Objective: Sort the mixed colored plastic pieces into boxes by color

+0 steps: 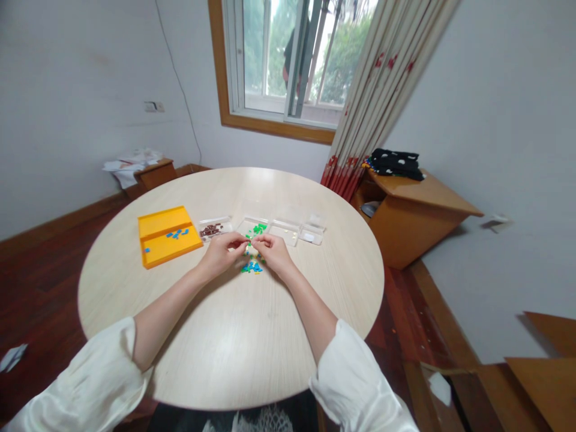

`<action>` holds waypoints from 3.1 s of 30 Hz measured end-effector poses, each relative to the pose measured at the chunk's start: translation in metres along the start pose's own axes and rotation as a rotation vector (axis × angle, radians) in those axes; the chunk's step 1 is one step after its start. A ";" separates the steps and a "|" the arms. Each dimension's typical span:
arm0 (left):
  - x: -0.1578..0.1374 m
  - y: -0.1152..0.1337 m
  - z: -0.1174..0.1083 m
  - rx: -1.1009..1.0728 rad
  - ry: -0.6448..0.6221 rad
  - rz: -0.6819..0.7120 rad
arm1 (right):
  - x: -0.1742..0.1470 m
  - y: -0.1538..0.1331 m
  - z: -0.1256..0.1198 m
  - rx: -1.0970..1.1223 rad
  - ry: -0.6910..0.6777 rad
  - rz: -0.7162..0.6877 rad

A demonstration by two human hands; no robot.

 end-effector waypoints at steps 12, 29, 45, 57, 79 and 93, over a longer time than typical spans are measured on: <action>0.003 -0.005 0.000 -0.092 0.022 -0.008 | 0.001 0.003 -0.001 -0.003 -0.013 -0.026; 0.005 -0.005 0.003 -0.378 0.010 -0.129 | -0.001 -0.001 0.001 0.014 -0.002 -0.040; 0.005 -0.004 -0.001 -0.390 -0.004 -0.140 | -0.004 -0.005 0.001 -0.036 -0.027 -0.047; 0.005 -0.003 0.000 -0.387 -0.014 -0.121 | -0.003 -0.002 0.002 -0.029 -0.045 -0.061; 0.006 -0.007 -0.002 -0.312 0.089 -0.061 | 0.001 0.002 0.001 -0.069 0.042 -0.128; 0.005 -0.012 0.005 -0.530 0.095 -0.196 | -0.001 0.000 0.001 -0.002 0.050 -0.109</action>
Point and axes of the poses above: each hand's wrist, its own x-axis towards the middle knuckle, its own z-axis out of the palm, y = z × x, the point moved 2 cm from there along x, towards the middle knuckle, and after that the axes turned 4 degrees about -y, right-handed, at the moved point
